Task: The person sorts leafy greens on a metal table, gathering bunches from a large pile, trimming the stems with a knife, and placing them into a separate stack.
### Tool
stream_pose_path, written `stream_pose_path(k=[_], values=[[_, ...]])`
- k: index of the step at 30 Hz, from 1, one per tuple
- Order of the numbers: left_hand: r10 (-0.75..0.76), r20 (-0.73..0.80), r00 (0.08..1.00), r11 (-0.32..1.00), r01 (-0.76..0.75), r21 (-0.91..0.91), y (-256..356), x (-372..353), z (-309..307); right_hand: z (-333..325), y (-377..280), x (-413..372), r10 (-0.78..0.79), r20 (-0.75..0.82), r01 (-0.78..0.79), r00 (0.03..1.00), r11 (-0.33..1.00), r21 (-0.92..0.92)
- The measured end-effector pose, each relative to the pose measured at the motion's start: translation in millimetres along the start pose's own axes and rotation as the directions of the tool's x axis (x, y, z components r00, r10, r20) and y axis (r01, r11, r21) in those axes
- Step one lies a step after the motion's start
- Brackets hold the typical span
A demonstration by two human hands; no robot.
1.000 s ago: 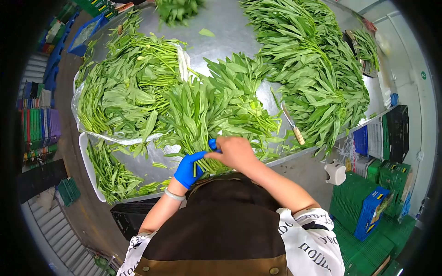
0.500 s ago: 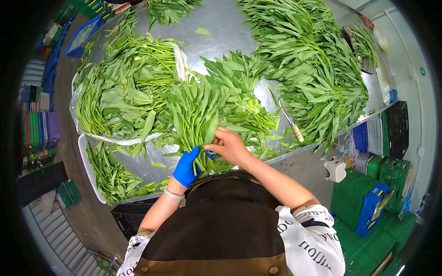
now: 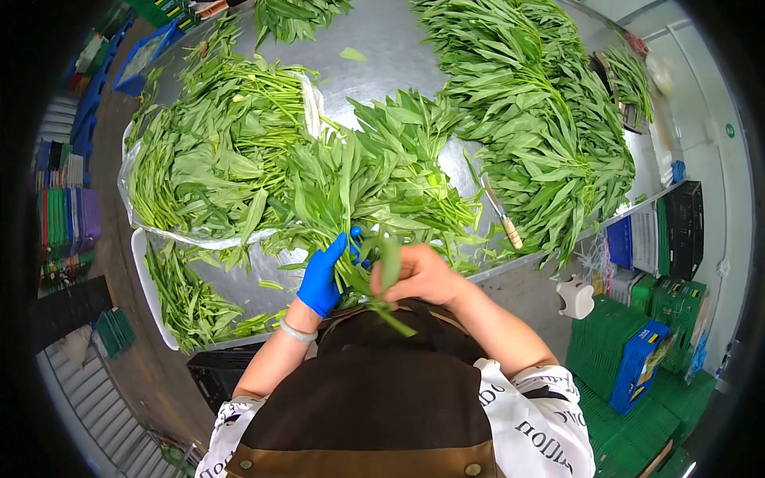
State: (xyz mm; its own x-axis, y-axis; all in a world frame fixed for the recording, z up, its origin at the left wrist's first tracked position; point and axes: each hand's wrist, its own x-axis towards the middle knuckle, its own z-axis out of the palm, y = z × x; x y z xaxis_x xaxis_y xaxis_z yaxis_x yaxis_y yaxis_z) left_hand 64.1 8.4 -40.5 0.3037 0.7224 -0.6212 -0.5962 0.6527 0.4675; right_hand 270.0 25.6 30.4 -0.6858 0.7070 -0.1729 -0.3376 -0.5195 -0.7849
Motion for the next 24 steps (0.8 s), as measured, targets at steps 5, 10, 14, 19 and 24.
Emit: stream_pose_path(k=[5, 10, 14, 19, 24], values=[[0.050, -0.079, 0.996, 0.998, -0.047, 0.037, 4.1, 0.2, 4.8, -34.1, -4.6, -22.8, -0.200, 0.206, 0.098, 0.958, 0.901, 0.422], [0.036, -0.082, 0.996, 0.999, -0.035, 0.017, 11.1, -0.2, -2.8, -43.3, -47.3, -34.2, 0.129, -0.119, -0.166, 0.984, 0.902, -0.399], [0.089, -0.076, 0.993, 0.996, -0.089, 0.014, 11.6, 1.0, -3.1, -42.9, -29.9, -15.4, -0.132, -0.406, -0.418, 0.904, -0.083, -0.905], [0.081, -0.122, 0.989, 0.997, -0.078, 0.027, 9.0, -0.5, 2.4, -10.8, -6.4, -5.1, -0.445, -0.180, -0.071, 0.877, 0.251, -0.965], [0.081, -0.097, 0.992, 0.997, -0.081, 0.006, 8.4, 2.4, 2.4, -0.3, 1.1, -15.9, 0.237, -0.181, -0.248, 0.954, 0.292, -0.924]])
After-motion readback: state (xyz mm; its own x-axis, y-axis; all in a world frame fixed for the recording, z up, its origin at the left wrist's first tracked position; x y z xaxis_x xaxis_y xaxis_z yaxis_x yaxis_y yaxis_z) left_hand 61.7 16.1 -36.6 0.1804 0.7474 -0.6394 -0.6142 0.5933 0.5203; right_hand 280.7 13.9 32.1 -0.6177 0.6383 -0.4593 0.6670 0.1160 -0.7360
